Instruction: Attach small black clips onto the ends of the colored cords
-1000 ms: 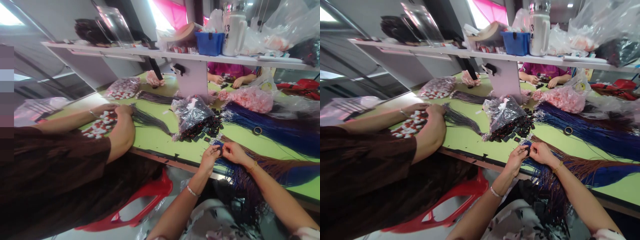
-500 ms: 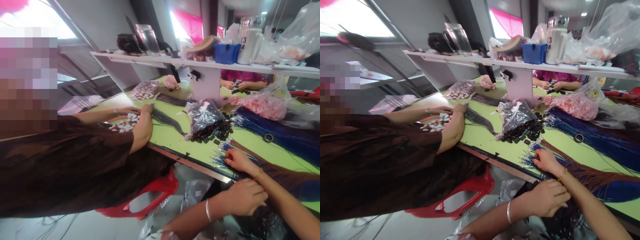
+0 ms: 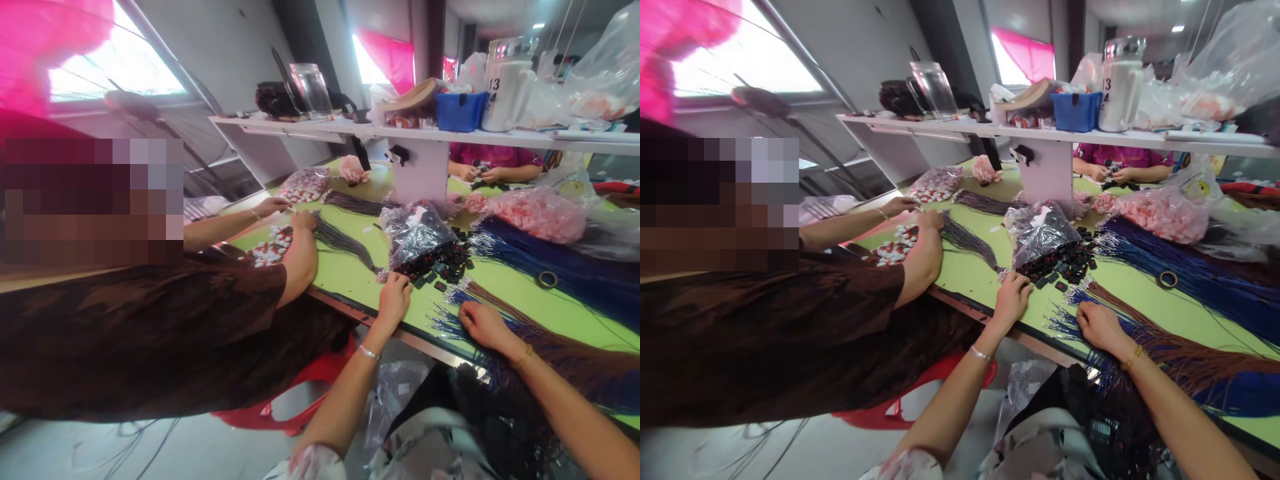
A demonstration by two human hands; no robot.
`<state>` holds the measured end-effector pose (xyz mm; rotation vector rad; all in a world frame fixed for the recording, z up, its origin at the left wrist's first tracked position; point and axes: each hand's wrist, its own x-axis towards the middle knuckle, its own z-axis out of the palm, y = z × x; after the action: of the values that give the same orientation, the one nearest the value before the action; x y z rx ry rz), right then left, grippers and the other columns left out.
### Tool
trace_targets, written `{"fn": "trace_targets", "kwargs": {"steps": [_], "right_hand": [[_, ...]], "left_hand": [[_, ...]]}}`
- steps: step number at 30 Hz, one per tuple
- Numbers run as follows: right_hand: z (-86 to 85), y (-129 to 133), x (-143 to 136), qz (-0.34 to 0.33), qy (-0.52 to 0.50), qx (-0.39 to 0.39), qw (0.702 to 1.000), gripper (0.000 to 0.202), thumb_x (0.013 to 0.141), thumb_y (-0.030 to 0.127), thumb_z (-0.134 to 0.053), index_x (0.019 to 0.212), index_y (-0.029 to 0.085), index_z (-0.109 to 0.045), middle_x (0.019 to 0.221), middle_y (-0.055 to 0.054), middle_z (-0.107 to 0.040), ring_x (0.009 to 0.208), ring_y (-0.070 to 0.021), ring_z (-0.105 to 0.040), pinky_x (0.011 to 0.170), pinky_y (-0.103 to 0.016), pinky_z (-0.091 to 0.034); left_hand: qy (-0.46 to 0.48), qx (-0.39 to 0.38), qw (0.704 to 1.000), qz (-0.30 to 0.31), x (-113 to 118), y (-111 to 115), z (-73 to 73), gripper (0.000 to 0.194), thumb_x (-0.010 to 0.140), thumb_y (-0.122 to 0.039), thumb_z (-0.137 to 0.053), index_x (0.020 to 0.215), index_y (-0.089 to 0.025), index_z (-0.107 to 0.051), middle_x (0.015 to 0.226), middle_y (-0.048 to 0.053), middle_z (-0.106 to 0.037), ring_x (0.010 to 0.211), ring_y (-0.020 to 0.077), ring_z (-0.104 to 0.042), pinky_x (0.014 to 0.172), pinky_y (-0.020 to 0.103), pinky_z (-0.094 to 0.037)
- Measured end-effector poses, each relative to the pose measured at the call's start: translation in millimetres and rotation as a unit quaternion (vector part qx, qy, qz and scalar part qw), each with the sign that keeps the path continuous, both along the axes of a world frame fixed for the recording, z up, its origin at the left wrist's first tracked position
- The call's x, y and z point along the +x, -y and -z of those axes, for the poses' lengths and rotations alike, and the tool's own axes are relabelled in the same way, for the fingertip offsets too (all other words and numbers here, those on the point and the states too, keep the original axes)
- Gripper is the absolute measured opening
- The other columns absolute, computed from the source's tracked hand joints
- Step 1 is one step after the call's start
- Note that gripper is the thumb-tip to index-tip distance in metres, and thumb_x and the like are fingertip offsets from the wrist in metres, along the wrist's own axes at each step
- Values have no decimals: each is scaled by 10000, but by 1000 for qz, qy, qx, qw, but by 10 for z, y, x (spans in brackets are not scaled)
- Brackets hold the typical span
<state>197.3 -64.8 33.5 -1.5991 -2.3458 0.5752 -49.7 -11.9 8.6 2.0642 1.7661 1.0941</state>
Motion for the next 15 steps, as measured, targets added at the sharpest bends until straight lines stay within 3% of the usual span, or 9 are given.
{"fn": "trace_targets", "kwargs": {"steps": [4,9,11,15], "right_hand": [[19,7,25,17,-42,1,999,109,850,208,-447,773,186,-521,684,-14,-586,601,-125,-478,570,-233,-270],[-4,-14,-18,14,-188,-11,982,126,847,244,-460,748,183,-510,658,10,-551,574,-110,-453,546,-214,-313],[-25,-30,-51,12,-246,-25,969,140,848,269,-469,756,178,-522,663,15,-545,562,-102,-440,531,-208,-321],[-64,-40,-90,22,-301,-37,953,151,833,287,-495,758,167,-547,660,22,-536,557,-92,-418,538,-206,-333]], "left_hand": [[28,-8,999,-14,2,76,26,14,783,-186,-547,776,-190,-558,826,39,-510,719,169,-493,683,296,-398],[184,-33,982,8,-3,182,-36,174,690,-222,-671,844,-184,-600,882,38,-561,686,138,-493,681,285,-418],[295,-76,952,33,70,255,-90,189,686,-281,-693,825,-179,-616,810,24,-582,659,125,-498,656,267,-422],[518,-175,834,71,344,438,-241,330,660,-345,-735,921,-175,-623,770,12,-606,655,114,-545,635,248,-453]]}}
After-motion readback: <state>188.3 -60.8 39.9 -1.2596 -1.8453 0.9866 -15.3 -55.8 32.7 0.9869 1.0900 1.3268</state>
